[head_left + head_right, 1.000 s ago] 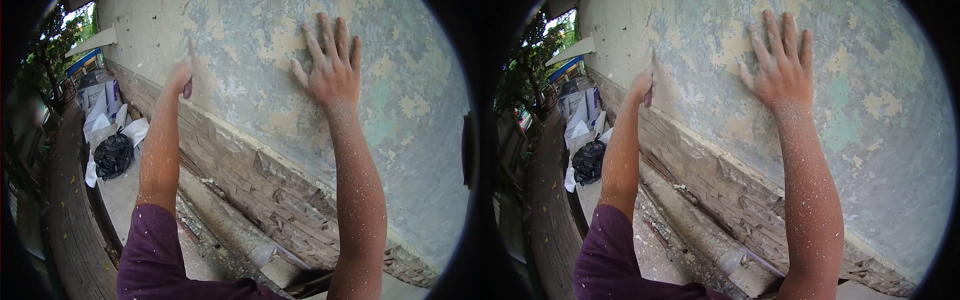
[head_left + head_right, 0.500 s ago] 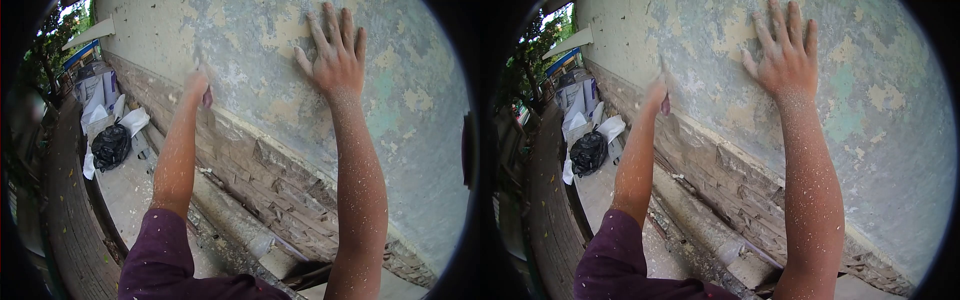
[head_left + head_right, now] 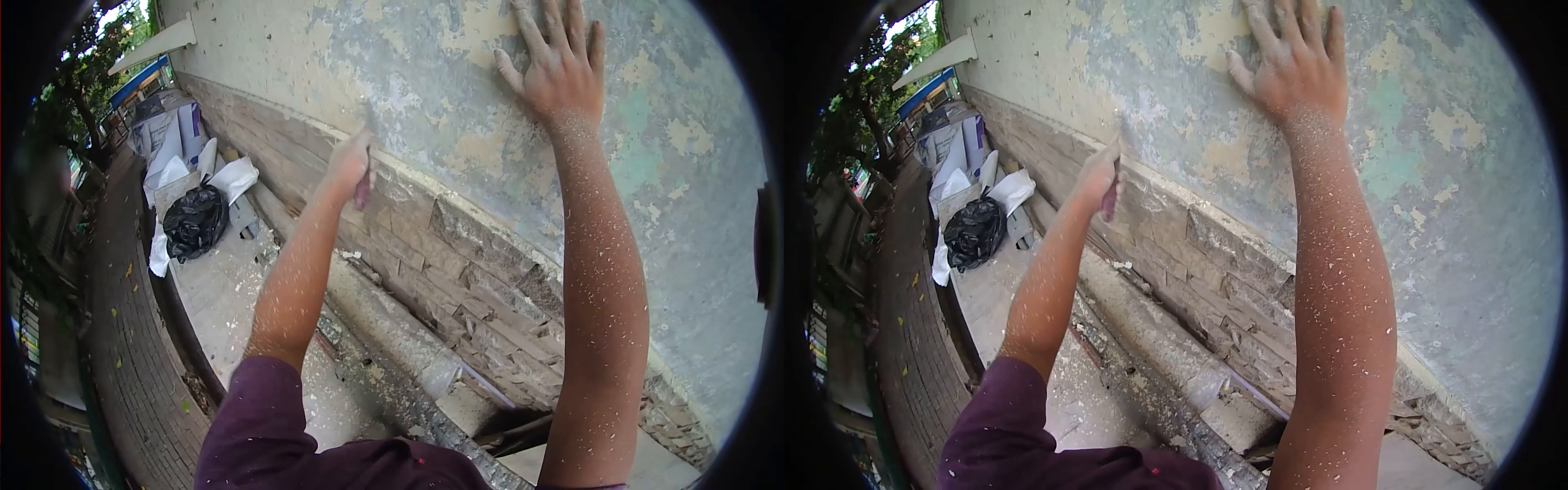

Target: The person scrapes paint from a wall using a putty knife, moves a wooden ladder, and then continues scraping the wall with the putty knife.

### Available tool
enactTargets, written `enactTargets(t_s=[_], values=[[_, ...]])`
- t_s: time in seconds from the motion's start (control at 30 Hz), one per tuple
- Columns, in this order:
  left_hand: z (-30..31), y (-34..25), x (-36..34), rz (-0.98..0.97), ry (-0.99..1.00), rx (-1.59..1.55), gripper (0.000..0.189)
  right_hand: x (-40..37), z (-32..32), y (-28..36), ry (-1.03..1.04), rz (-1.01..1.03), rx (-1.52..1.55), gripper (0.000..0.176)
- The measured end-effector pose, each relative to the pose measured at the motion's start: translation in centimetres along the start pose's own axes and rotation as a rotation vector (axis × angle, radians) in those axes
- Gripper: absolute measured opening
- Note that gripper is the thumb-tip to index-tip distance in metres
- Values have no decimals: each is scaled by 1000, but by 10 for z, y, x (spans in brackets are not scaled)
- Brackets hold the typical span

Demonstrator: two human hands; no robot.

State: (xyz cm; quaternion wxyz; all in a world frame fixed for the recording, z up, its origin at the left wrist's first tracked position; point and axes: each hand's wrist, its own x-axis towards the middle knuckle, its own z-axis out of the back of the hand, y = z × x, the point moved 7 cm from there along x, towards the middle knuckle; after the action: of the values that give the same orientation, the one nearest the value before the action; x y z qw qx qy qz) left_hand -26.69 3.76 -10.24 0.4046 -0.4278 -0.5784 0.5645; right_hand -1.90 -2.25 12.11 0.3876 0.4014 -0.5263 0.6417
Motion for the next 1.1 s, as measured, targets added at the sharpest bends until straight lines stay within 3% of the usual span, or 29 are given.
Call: enactTargets(t_s=[0.1,0.13,0.2,0.27,0.4,0.47,0.57,0.63,0.67,0.7,0.73,0.8,0.87,0.93,1.0,1.07,1.1], values=[[-38,-4,-25,-143,-3,-135,44,0,-2,1,5,17,-22,64],[-37,10,6,-138,-5,-145,44,1,-3,1,7,29,-22,64],[0,30,83,-435,-361,13,30,0,-2,0,11,5,9,65],[6,12,75,38,-241,-189,34,-1,-4,2,19,17,21,65],[9,3,47,49,-156,-131,36,0,-4,-1,20,5,29,66],[-17,2,3,-127,-17,-122,39,1,-3,-2,28,-2,27,66],[-14,-3,30,-158,-101,-161,46,1,-3,-1,35,11,17,66],[42,1,108,-209,-264,360,53,-6,-3,6,49,19,23,65],[64,25,132,-58,-132,211,55,-8,-3,8,55,14,21,65],[59,14,138,49,9,59,57,-1,-2,3,26,1,-4,65],[50,9,138,36,20,51,57,1,-2,0,17,4,-20,65],[51,9,108,13,-96,43,54,-1,-3,2,-1,8,2,64],[14,-10,31,-151,-74,-10,48,0,0,1,14,11,-4,64],[1,-10,18,-168,-32,-32,44,0,-3,3,36,16,-14,64],[0,-5,33,-170,14,-75,40,-1,-1,5,-12,20,-58,64],[34,15,85,-6,-171,-109,37,-6,-2,9,12,17,-59,65],[40,20,95,-5,-172,-116,37,-6,-2,9,25,7,-60,65]])
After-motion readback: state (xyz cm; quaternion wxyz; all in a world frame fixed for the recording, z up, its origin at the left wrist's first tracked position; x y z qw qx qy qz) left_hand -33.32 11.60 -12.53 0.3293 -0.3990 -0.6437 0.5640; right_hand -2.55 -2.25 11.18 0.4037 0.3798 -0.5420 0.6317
